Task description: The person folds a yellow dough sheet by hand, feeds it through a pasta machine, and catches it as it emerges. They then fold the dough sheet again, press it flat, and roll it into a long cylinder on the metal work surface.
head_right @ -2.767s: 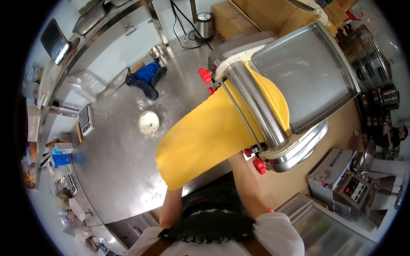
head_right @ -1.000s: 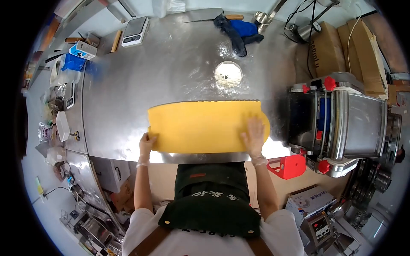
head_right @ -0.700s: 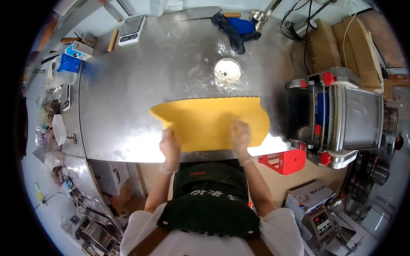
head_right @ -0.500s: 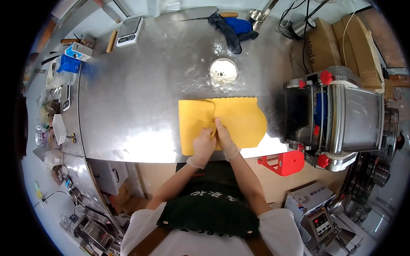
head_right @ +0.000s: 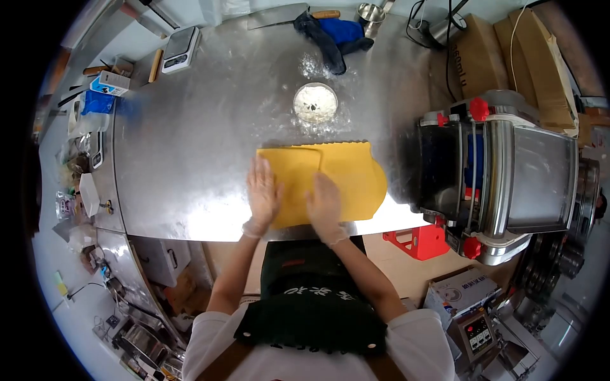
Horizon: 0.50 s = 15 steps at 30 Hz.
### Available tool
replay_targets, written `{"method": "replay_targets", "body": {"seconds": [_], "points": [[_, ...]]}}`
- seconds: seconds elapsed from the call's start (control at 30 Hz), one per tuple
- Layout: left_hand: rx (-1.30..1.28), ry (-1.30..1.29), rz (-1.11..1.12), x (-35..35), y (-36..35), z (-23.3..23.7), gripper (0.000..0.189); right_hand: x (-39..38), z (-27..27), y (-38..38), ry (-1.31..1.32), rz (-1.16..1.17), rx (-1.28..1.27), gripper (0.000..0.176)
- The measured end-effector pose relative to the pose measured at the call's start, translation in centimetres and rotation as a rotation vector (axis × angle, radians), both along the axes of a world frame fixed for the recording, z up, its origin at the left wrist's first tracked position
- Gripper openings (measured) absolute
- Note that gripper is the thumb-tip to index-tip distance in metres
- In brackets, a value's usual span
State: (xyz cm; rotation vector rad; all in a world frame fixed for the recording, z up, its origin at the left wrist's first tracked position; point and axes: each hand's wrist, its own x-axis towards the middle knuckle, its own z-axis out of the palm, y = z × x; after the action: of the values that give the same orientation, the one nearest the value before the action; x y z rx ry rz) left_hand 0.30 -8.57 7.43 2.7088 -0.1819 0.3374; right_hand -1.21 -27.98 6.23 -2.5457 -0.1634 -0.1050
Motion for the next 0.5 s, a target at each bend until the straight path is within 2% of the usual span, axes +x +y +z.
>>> {"method": "replay_targets", "body": {"seconds": [0.07, 0.17, 0.27, 0.37, 0.43, 0.5], "points": [[0.088, 0.151, -0.003, 1.6, 1.0, -1.6, 0.082, 0.1, 1.4, 2.3, -0.074, 0.281, -0.118, 0.068], [-0.085, 0.207, -0.049, 2.2, 1.6, -2.9, 0.082, -0.2, -0.8, 2.9, 0.075, 0.428, -0.219, 0.084], [-0.122, 0.188, -0.084, 2.5, 2.1, -2.7, 0.084, -0.1, -0.9, 2.9, 0.085, 0.434, -0.283, 0.085], [-0.061, 0.103, -0.074, 1.5, 1.8, -3.1, 0.087, 0.4, -0.7, 1.2, 0.116, 0.474, -0.048, 0.082], [0.001, 0.206, -0.113, -2.6, 0.6, -2.1, 0.090, -0.5, -0.6, -2.5, 0.156, 0.245, 0.137, 0.073], [0.067, 0.278, -0.130, -4.4, 0.4, -2.0, 0.094, -1.1, 0.8, -7.3, -0.017, -0.187, 0.086, 0.048]]}}
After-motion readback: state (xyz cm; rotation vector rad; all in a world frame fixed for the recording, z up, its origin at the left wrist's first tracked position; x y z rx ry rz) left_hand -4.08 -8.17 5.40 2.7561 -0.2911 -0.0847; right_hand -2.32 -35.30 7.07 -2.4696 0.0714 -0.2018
